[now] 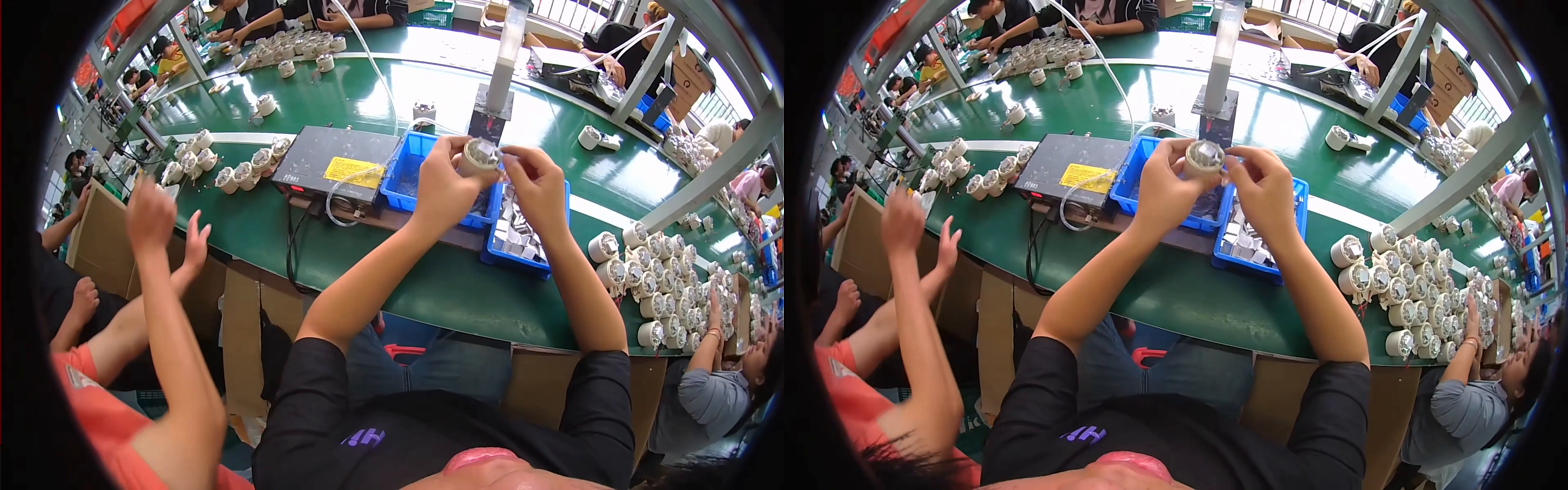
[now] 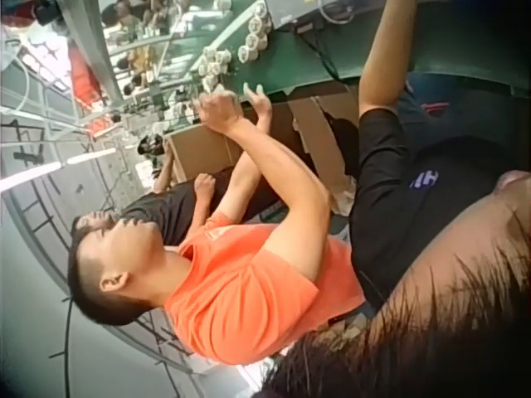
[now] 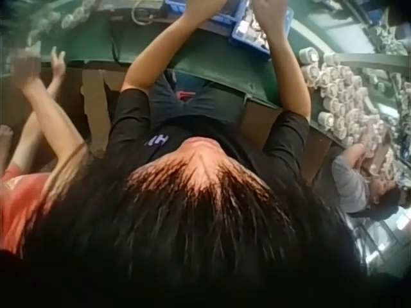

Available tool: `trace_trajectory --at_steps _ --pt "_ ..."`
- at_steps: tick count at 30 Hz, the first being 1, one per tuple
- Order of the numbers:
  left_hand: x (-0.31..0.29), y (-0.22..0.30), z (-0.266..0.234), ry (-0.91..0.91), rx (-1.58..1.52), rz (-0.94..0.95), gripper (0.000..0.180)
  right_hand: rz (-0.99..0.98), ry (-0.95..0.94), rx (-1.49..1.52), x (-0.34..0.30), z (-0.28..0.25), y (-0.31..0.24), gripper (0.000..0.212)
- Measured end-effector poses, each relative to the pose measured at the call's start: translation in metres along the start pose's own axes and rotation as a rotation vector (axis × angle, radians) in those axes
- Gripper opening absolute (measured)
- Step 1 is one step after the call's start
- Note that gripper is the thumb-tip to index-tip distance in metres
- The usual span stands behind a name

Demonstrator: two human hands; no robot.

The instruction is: Assembling and inspecting small circular metal components using a workbench fixture in a factory setting.

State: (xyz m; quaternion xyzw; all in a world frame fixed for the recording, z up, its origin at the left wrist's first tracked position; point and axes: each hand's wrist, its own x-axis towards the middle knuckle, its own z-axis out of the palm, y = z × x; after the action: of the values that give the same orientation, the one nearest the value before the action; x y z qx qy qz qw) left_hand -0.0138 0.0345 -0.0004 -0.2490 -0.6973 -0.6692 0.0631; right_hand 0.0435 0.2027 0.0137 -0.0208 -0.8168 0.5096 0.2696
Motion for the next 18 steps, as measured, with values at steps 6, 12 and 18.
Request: trace_trajectory --at_steps 6,12,18 --pt "0.017 -0.002 0.001 -0.009 -0.143 -0.017 0.066 0.024 0.003 0.133 -0.004 0.005 0.001 0.018" --pt "0.019 -0.005 0.003 0.006 -0.141 0.080 0.068 -0.028 0.042 0.134 -0.008 0.006 -0.004 0.018" --pt "0.020 -0.001 0.003 0.016 -0.185 0.103 0.064 -0.003 0.038 0.222 -0.005 0.007 -0.005 0.020"
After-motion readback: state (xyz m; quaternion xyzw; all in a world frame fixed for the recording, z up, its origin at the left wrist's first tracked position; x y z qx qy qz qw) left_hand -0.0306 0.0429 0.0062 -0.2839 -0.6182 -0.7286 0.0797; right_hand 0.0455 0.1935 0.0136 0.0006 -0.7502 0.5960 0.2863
